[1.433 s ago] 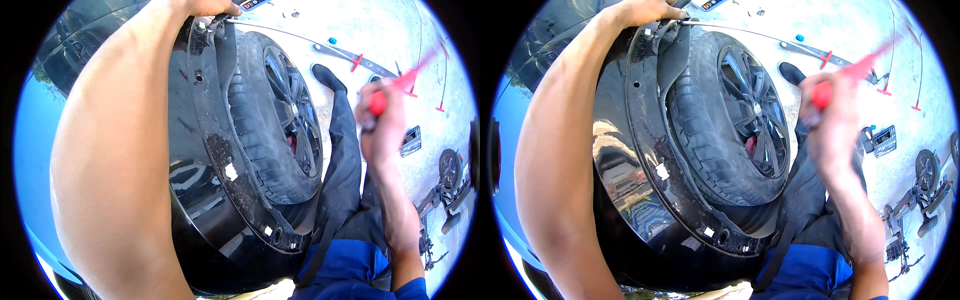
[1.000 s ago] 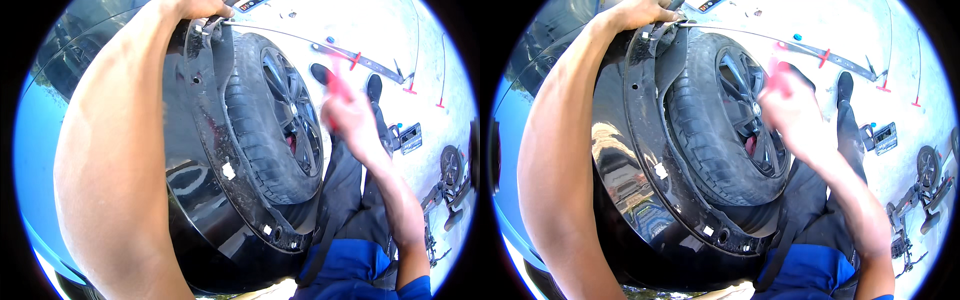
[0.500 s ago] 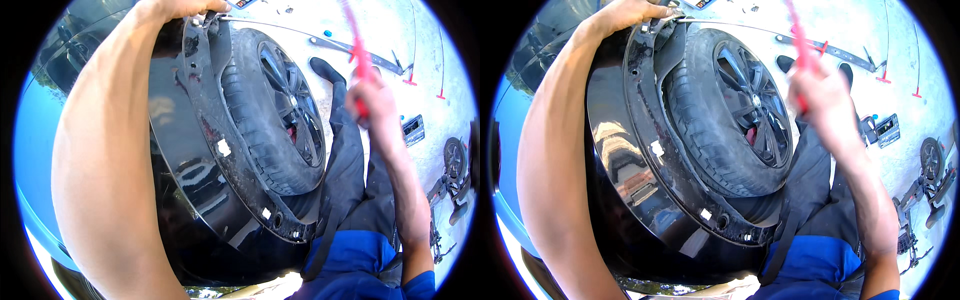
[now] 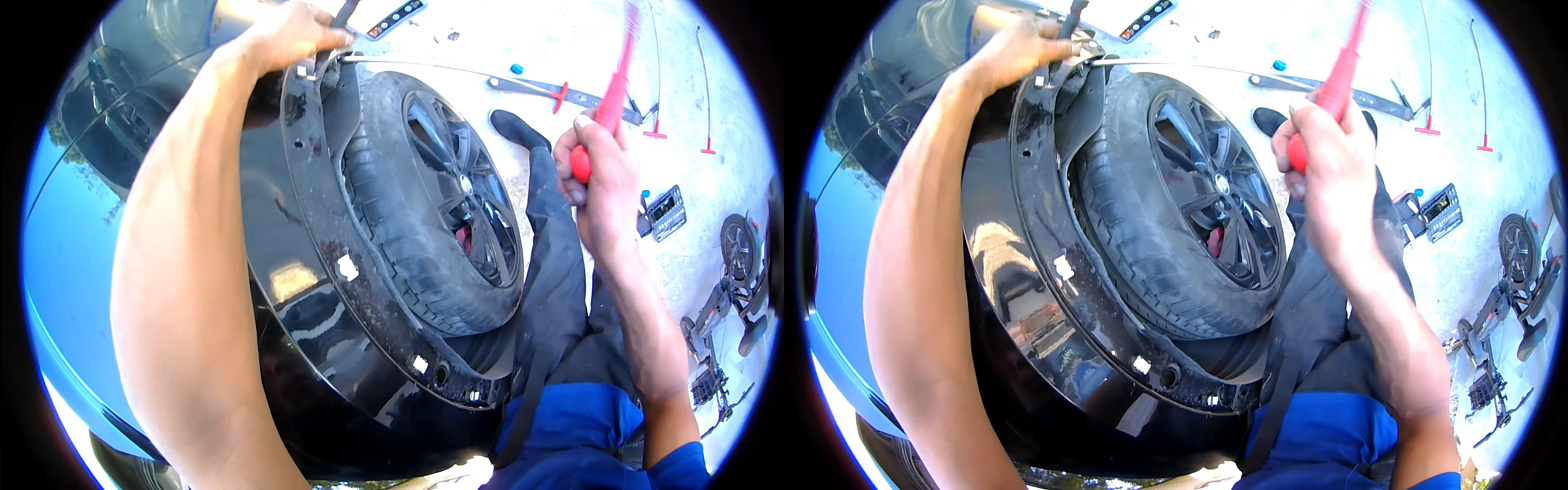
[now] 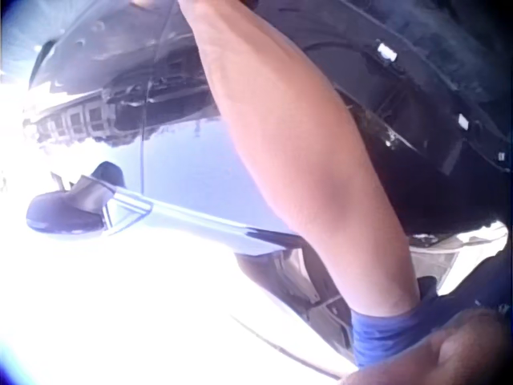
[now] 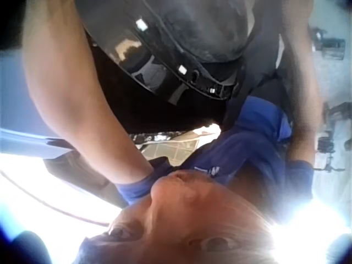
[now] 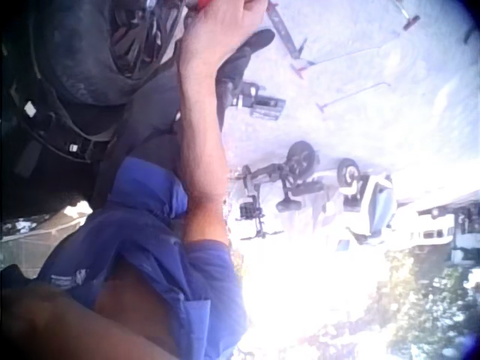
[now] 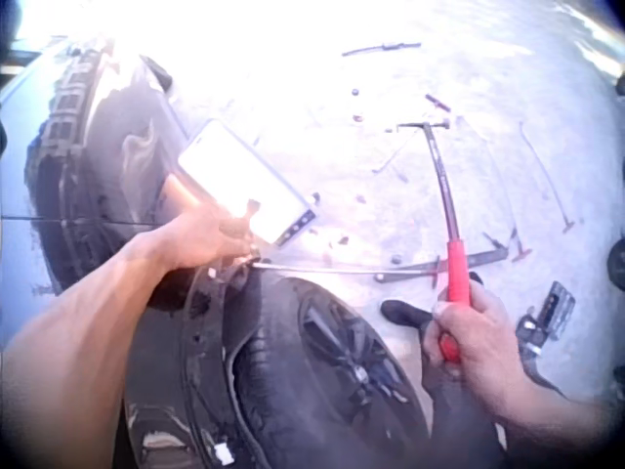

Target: The person performs paintless dent repair on a car fender using a slide hammer and a PDR light board. They use the tool to pull out the dent while monitoring the reflection of the light board on the car's surface.

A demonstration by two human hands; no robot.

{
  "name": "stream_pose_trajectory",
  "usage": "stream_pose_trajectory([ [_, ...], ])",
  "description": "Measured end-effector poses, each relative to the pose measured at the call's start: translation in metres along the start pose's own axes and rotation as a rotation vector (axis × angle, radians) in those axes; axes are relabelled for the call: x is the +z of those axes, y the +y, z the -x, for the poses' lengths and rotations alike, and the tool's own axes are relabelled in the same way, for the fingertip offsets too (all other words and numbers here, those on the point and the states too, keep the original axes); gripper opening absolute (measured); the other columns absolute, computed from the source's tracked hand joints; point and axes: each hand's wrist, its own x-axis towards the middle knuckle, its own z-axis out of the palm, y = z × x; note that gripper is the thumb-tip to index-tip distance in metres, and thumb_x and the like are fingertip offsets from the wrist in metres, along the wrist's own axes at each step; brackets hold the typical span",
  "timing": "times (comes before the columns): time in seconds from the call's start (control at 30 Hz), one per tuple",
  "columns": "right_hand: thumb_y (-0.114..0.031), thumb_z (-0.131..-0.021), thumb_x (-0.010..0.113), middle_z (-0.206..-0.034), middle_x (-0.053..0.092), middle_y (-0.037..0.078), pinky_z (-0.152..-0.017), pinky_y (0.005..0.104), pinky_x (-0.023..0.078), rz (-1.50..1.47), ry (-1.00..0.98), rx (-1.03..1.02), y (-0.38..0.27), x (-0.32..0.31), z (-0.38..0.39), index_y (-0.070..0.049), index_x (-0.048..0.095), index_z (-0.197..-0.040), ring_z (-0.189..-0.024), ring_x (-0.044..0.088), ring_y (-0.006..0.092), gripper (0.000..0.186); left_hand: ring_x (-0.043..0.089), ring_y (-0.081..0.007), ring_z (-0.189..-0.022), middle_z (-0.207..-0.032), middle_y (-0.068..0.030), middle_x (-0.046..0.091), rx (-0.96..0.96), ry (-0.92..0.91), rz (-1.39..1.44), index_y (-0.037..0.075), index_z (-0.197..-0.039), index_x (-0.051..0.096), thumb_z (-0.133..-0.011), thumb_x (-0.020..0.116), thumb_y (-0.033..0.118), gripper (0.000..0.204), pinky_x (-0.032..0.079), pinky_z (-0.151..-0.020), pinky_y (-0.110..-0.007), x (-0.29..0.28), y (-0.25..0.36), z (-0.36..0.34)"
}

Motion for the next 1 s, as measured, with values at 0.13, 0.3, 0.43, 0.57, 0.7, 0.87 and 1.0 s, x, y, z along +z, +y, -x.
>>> stream_pose_trajectory([
  [0.13,-0.020,-0.097,0.056,-0.081,0.060,0.003,-0.057,0.0256,0.045,0.320,-0.143,0.125,0.016,0.011,0.012,-0.003,0.056,-0.103,-0.065,0.056,0.0088,0.018,0.065,-0.0248,-0.080,-0.083,-0.0155,0.069,-0.007,-0.071,-0.184,0.001,-0.107,0.075,-0.089,0.072,0.037,0.040,0.051,-0.079,-0.039,-0.001,0.014,-0.009],
  [0.3,-0.017,-0.095,0.057,-0.070,0.059,0.002,-0.047,0.0227,0.039,0.191,-0.057,0.075,-0.010,-0.002,-0.015,-0.003,0.056,-0.098,-0.051,0.049,0.0068,0.014,0.064,-0.0215,-0.078,-0.082,-0.0110,0.070,-0.072,0.060,0.009,0.003,-0.108,0.076,-0.090,0.073,0.035,0.037,0.050,-0.076,-0.037,-0.001,-0.002,-0.003],
  [0.43,-0.019,-0.098,0.055,-0.068,0.058,0.006,-0.048,0.0243,0.039,-0.024,0.144,0.057,0.011,0.021,-0.009,-0.004,0.050,-0.095,-0.052,0.049,0.0083,0.016,0.057,-0.0212,-0.072,-0.076,-0.0092,0.064,-0.019,0.021,-0.040,-0.001,-0.100,0.072,-0.093,0.069,0.039,0.041,0.046,-0.072,-0.037,0.011,-0.011,-0.020],
  [0.57,-0.019,-0.095,0.058,-0.069,0.052,0.000,-0.061,0.0258,0.043,0.317,-0.276,0.066,0.023,0.021,-0.006,-0.001,0.058,-0.109,-0.063,0.051,0.0090,0.023,0.055,-0.0222,-0.070,-0.074,-0.0097,0.060,0.007,0.010,-0.118,-0.003,-0.098,0.072,-0.094,0.068,0.038,0.041,0.045,-0.072,-0.037,0.012,-0.012,-0.022],
  [0.7,-0.020,-0.097,0.056,-0.068,0.057,0.002,-0.042,0.0237,0.032,0.005,0.059,-0.046,-0.009,0.014,-0.033,-0.005,0.052,-0.092,-0.046,0.042,0.0058,0.016,0.056,-0.0213,-0.069,-0.071,-0.0100,0.061,-0.052,0.106,-0.102,-0.001,-0.097,0.074,-0.093,0.070,0.038,0.040,0.046,-0.072,-0.036,0.007,-0.014,-0.020],
  [0.87,-0.025,-0.099,0.057,-0.068,0.057,0.001,-0.050,0.0237,0.039,0.269,-0.165,0.122,0.018,0.036,-0.019,-0.005,0.054,-0.106,-0.056,0.051,0.0077,0.021,0.059,-0.0234,-0.070,-0.074,-0.0124,0.065,-0.025,0.020,-0.130,0.001,-0.100,0.074,-0.092,0.070,0.036,0.037,0.047,-0.073,-0.038,0.011,-0.016,-0.027],
  [1.0,-0.022,-0.096,0.059,-0.066,0.055,0.000,-0.045,0.0246,0.035,0.243,-0.099,0.097,0.004,0.023,-0.038,-0.003,0.055,-0.105,-0.051,0.047,0.0065,0.020,0.063,-0.0265,-0.072,-0.077,-0.0157,0.068,0.048,0.118,-0.053,0.001,-0.104,0.074,-0.092,0.069,0.036,0.037,0.049,-0.075,-0.040,0.016,-0.026,-0.026],
])
